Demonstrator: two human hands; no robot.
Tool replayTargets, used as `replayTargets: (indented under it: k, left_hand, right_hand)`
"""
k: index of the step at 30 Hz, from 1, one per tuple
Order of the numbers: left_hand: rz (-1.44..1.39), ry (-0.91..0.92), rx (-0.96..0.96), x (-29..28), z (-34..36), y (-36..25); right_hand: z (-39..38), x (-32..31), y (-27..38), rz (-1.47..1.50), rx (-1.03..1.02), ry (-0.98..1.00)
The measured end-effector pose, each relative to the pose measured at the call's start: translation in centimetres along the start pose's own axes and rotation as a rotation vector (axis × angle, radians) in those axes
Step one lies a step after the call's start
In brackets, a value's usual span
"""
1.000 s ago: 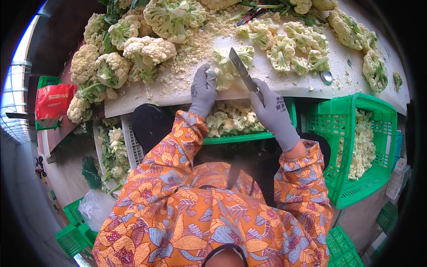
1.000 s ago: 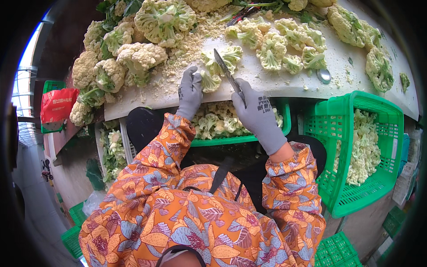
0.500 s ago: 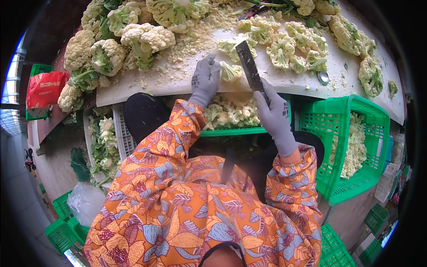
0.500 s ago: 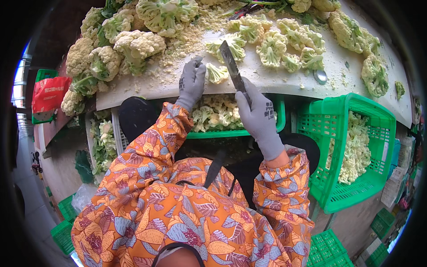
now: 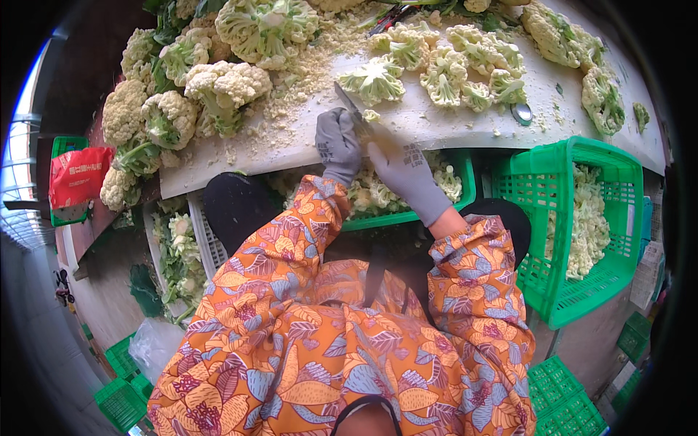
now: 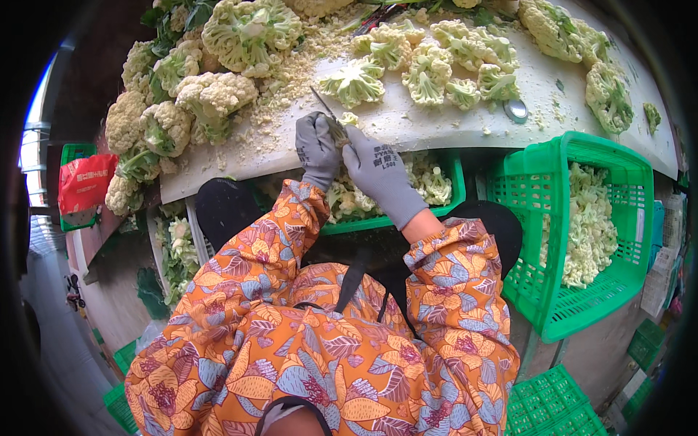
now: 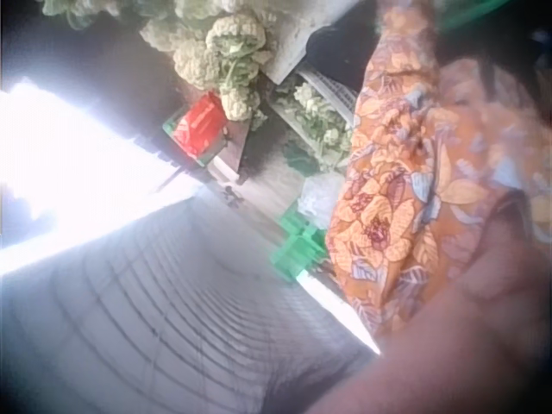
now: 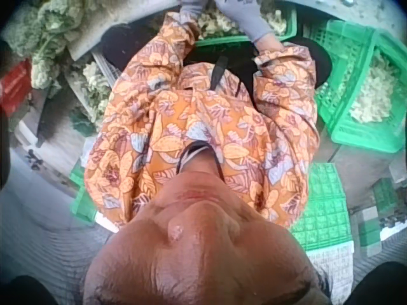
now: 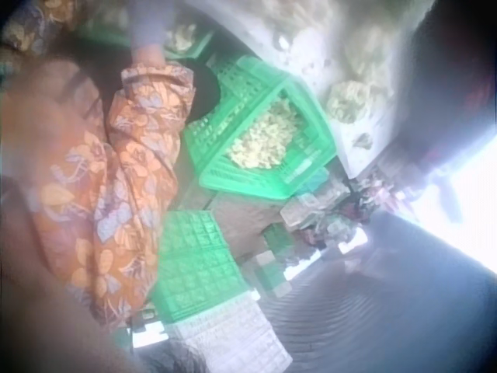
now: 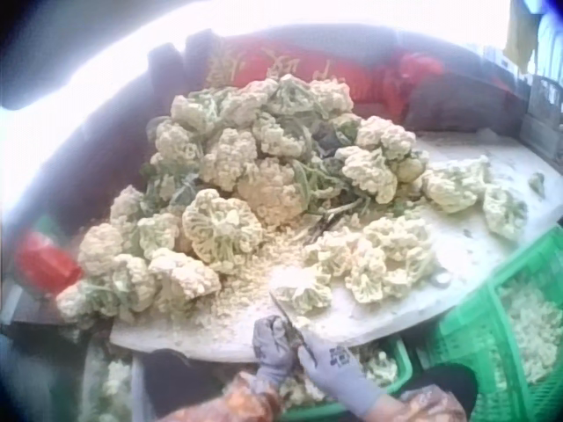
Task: The person uses a knife to cut cauliflower florets on a white cutting board and places the pieces into a green basket. The person handles whole cauliflower heads, separates florets, and transfers them into the basket.
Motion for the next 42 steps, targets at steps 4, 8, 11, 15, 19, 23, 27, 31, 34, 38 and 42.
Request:
replayTargets:
  k: [4, 8, 11, 15, 19, 23, 27, 31, 34, 38, 42]
  left_hand:
    - [0.012, 0.004, -0.109, -1.3, 3.7, 4.8]
    - [-0.284, 0.058, -0.108, 0.8, 4.8, 3.0]
    - [-0.241, 0.080, -0.043, 2.1, 1.6, -0.5]
    - [-0.184, 0.095, 0.022, 2.3, 0.7, 0.3]
    - [-0.019, 0.240, -0.178, -1.0, 4.2, 4.8]
    - [0.218, 0.240, 0.282, 0.6, 8.3, 0.6]
    - [0.274, 0.426, 0.161, 3.9, 7.9, 0.4]
    - [0.205, 0.455, 0.192, 4.3, 8.1, -0.4]
    - [0.165, 0.492, 0.157, 4.2, 8.8, 0.0]
    - [0.254, 0.528, 0.136, 4.2, 8.1, 0.8]
    - [0.293, 0.525, 0.100, 4.0, 7.8, 0.0]
  right_hand:
    - [1.9, -0.3, 0.0, -0.074, -0.041, -0.076]
    - [1.6, -1.6, -1.7, -0.097, -0.064, -0.119]
    - [1.8, -0.9, -2.4, -0.062, -0.070, -0.121]
    - [2.9, -1.5, -3.3, 0.020, -0.007, -0.054]
    - [1.4, -5.2, -1.4, 0.140, -0.031, -0.113]
    - [1.6, -7.1, -2.3, 0.208, 0.125, -0.171]
    - [2.4, -8.5, 0.1, 0.199, 0.084, -0.196]
    - [4.1, -8.0, 0.8, 0.154, -0.012, -0.224]
    - [6.1, -6.4, -0.5, 0.001, 0.018, -0.132]
    - [7.9, -4.6, -1.9, 0.263, 0.259, 0.027]
    - [8.2, -3.3, -4.1, 0.165, 0.198, -0.080]
Point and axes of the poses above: each hand's wrist, its own z-axis towards the middle knuckle, its own x-axis out of the palm, y = z × x, the point moved 5 cm from there along z, towards the middle knuckle, and after that the axes turned 15 degrees about x, right-handed, at the moved point
